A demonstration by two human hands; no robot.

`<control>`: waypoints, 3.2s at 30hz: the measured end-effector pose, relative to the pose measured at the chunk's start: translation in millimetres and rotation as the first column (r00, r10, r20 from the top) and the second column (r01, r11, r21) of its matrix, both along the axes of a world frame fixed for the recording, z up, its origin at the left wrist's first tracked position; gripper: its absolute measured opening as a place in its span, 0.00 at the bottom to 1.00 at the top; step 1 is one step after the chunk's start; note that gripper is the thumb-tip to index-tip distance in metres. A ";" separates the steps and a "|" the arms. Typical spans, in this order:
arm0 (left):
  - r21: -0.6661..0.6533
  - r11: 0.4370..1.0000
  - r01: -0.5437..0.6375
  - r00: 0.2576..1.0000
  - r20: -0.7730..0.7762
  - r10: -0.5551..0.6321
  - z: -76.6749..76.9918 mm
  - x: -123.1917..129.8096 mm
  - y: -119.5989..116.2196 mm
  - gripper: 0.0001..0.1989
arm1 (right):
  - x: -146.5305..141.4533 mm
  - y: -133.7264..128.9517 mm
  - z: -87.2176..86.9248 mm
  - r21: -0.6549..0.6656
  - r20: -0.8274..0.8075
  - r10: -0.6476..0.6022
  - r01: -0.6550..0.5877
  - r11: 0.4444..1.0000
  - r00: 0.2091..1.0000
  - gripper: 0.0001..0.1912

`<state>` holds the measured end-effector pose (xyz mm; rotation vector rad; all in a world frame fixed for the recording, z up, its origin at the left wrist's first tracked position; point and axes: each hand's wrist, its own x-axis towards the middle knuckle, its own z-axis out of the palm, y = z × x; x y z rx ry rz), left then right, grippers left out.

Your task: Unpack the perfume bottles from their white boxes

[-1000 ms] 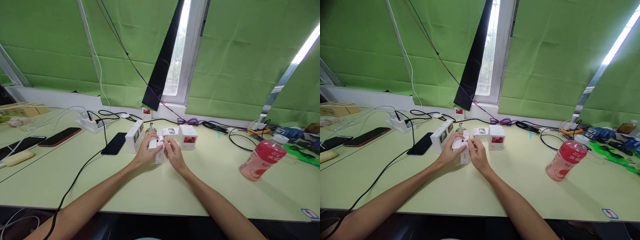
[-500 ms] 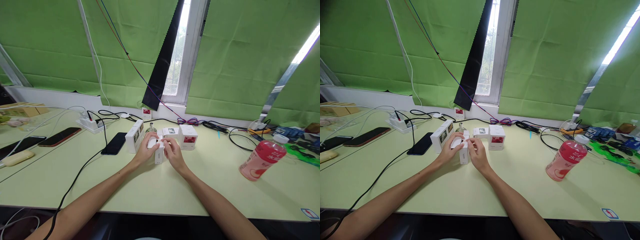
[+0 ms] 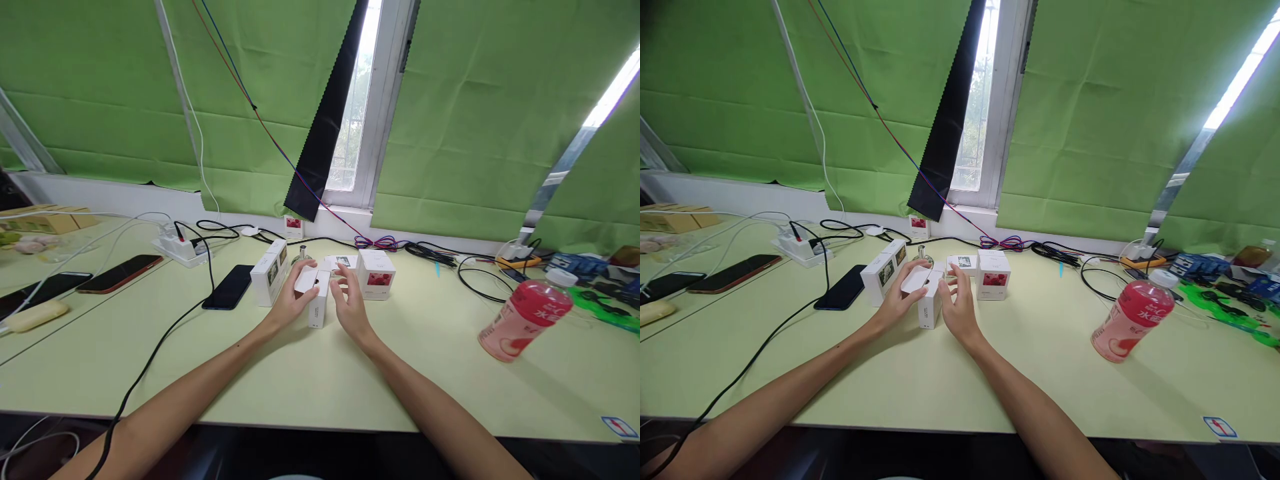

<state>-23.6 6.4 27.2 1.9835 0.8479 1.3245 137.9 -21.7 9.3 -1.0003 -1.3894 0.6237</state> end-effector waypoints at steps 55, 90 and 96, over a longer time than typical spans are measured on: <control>-0.094 0.991 0.090 0.992 0.102 -0.081 9.3 1.9 -1.0 0.12 | 10.0 2.1 10.6 0.175 -0.011 -0.073 0.074 0.982 0.997 0.18; 0.011 0.991 0.134 0.991 -0.015 -0.134 -1.5 -4.5 -0.1 0.20 | 11.4 15.5 -3.7 0.119 -0.173 0.077 -0.057 0.991 0.982 0.13; 0.015 0.995 0.099 0.994 -0.036 -0.099 3.0 -2.9 -3.1 0.22 | 12.2 18.6 -6.4 0.116 -0.189 0.099 -0.078 0.990 0.977 0.12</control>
